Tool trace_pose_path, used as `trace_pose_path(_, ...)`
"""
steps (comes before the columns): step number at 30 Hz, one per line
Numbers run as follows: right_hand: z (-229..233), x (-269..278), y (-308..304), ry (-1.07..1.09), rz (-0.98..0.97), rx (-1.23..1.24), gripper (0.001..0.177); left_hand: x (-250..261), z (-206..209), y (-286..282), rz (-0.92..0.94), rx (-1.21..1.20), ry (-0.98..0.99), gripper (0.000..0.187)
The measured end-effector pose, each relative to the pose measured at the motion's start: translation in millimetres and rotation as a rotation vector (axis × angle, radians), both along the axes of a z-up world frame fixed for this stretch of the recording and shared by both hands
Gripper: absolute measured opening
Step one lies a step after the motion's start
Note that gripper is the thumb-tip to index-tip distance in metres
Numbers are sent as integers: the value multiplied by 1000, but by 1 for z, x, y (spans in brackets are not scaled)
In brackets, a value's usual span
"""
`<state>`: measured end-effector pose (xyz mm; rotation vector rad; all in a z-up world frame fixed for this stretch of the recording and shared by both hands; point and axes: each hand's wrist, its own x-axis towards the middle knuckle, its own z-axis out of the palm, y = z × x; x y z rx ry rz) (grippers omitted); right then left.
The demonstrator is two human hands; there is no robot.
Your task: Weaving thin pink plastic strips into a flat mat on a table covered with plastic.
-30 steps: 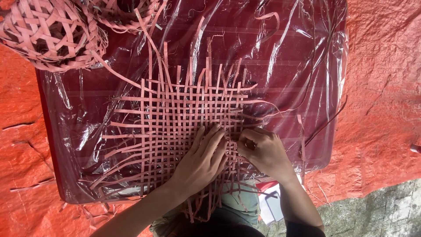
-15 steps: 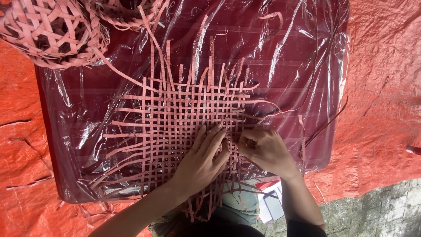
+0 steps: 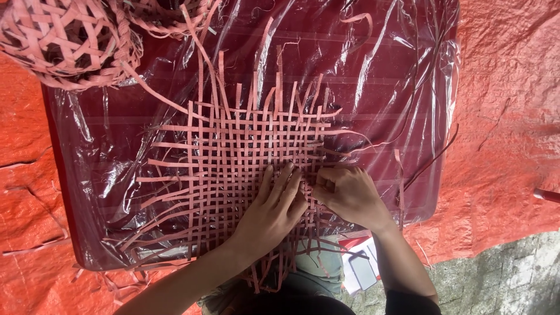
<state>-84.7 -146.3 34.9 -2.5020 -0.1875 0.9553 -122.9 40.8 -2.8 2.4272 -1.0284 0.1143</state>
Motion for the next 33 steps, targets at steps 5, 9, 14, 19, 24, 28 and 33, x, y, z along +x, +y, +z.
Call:
trace_pose_path(5, 11, 1, 10, -113, -153, 142, 27, -1, 2, -4, 107, -12, -121, 19)
trace_pose_path(9, 13, 4, 9, -73, -152, 120, 23, -2, 1, -4, 100, -2, -138, 15)
trace_pose_path(14, 11, 2, 6, -57, -157, 150, 24, 0, 1, -2, 99, -36, -124, 16)
trace_pose_path(19, 16, 7, 8, -52, -175, 196, 25, -1, -2, -1, 77, -88, -58, 18)
trace_pose_path(24, 25, 11, 8, -61, -112, 213, 31, 1, 0, 0, 71, -139, -20, 18)
trace_pose_path(28, 33, 13, 11, -69, -103, 213, 31, 1, 2, -1, 55, -143, 5, 19)
trace_pose_path(33, 18, 7, 4, -75, -65, 146, 29, 2, 5, -1, 38, -126, 35, 17)
